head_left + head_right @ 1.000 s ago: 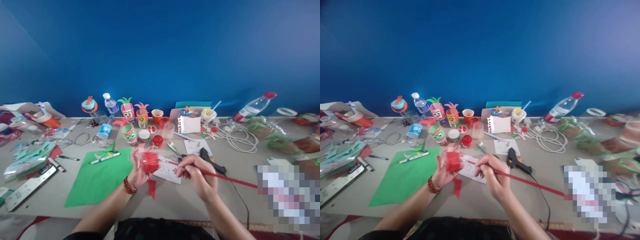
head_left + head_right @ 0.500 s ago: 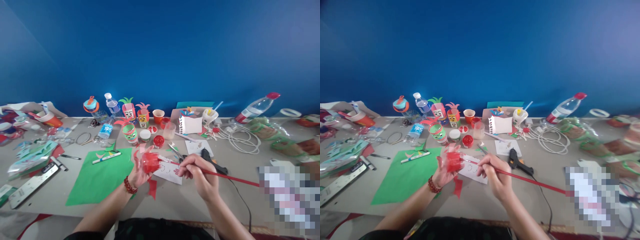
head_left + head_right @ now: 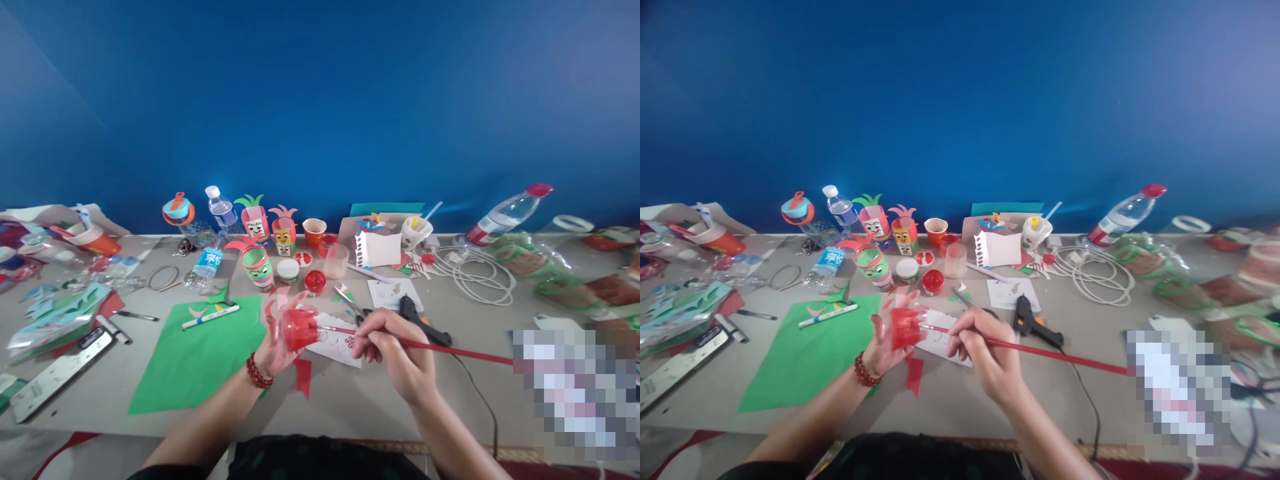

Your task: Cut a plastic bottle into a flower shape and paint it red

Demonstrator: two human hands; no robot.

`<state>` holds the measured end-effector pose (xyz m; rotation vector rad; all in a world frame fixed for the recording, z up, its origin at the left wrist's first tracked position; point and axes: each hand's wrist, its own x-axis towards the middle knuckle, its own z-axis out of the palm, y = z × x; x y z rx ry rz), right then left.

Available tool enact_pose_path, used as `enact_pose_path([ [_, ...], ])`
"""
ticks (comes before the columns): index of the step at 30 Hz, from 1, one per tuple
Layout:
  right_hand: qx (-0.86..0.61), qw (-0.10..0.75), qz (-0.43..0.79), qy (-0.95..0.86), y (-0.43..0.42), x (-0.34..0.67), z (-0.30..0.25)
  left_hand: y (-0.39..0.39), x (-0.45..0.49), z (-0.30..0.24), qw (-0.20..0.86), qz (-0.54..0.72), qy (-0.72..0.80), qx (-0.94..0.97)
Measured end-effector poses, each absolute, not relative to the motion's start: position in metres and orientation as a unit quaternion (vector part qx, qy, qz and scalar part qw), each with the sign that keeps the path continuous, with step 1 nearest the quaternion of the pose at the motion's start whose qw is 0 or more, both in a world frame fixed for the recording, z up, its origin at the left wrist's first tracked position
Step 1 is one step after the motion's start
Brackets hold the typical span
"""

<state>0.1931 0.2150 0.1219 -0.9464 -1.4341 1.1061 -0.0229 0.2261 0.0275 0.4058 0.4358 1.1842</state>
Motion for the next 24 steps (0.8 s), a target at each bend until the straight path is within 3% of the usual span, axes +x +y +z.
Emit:
enact_pose_path([
  [24, -0.415, 0.534, 0.465, -0.572, 0.2164, 0.1948, 0.1228, 0.2243, -0.0238, 0.0287, 0.795, 0.530, 0.203, 0.214],
])
